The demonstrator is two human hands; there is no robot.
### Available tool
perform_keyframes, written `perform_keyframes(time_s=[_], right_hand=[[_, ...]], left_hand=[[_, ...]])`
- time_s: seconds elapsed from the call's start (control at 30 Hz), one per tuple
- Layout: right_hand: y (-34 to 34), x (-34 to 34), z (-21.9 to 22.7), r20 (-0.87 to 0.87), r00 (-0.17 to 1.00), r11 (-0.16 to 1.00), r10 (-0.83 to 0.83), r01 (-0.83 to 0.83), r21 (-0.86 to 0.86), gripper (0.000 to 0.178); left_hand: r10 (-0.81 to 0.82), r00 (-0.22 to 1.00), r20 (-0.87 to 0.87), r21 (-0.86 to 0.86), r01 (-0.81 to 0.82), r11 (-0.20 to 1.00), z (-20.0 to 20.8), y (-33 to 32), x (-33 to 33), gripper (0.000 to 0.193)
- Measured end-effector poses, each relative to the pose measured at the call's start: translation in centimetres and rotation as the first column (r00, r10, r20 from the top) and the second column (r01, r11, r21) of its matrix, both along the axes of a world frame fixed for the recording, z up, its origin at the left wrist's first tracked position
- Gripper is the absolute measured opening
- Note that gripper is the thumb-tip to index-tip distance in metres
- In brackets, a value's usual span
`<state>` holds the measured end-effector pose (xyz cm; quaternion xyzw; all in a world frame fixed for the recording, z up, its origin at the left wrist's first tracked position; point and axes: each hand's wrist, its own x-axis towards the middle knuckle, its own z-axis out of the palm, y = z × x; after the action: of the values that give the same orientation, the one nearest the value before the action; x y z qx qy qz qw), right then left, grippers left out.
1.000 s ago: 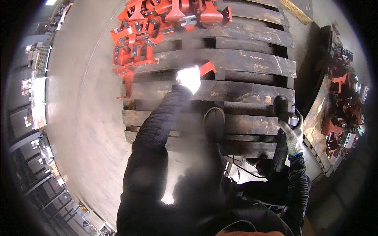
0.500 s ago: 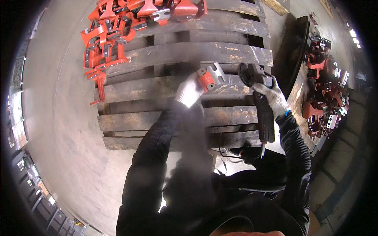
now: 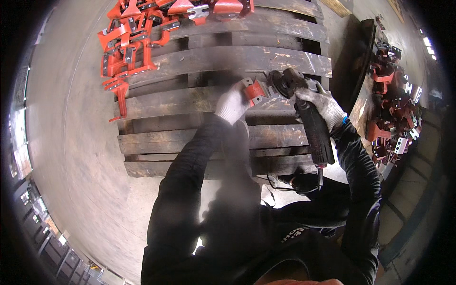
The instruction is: The person uses an angle grinder to smooth the edges of red metal parts on a wooden pallet. They pick up each part, grind its edges, and place it back on the pallet, repeating this process for multiple parts.
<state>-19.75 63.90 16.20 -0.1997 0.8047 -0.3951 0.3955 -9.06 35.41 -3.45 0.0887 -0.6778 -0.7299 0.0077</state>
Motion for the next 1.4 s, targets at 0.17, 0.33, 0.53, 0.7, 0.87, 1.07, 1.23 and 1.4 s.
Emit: perform_keyframes(time_s=[0.17,0.33,0.53,0.7,0.87,1.07,1.23,1.4], right_hand=[[2.5,3.1,2.2,-0.444,0.817,0.926,0.367,-0.278,0.254,0.043],[2.8,5.7,1.1,-0.052,0.94,0.941,-0.337,0.337,0.006,0.06],[-2.4,5.2,3.4,-0.25,0.903,0.932,-0.35,0.363,0.005,0.09],[-3.3,4.4,4.4,-0.193,0.933,0.94,-0.304,0.327,0.097,0.089],[-1.9,4.5,3.3,-0.21,0.938,0.958,-0.276,0.287,0.024,0.09],[-3.1,3.3,3.7,-0.239,0.946,0.956,-0.221,0.258,0.137,0.092],[-2.1,4.2,4.7,-0.077,0.959,0.961,-0.273,0.275,0.012,0.091],[-2.6,4.2,4.9,-0.196,0.952,0.961,-0.233,0.256,0.1,0.091]], left_hand=[[-0.046,0.998,0.032,-0.138,0.05,0.989,0.1,0.2,-0.3,0.024],[-0.08,0.99,-0.116,-0.333,0.037,0.942,-0.4,0.2,-0.8,0.03],[-0.164,0.956,0.245,-0.692,0.291,0.66,7.5,0.2,-2.2,0.043],[-0.115,0.945,0.308,-0.735,0.312,0.601,7.9,0.0,-1.8,0.047],[-0.133,0.955,0.267,-0.741,0.291,0.605,8.1,0.2,-1.9,0.044],[-0.125,0.956,0.267,-0.741,0.287,0.607,7.0,0.2,-1.7,0.049],[-0.133,0.961,0.243,-0.766,0.274,0.582,6.1,0.2,-1.7,0.048],[-0.127,0.963,0.237,-0.751,0.265,0.605,5.9,0.1,-1.7,0.047]])
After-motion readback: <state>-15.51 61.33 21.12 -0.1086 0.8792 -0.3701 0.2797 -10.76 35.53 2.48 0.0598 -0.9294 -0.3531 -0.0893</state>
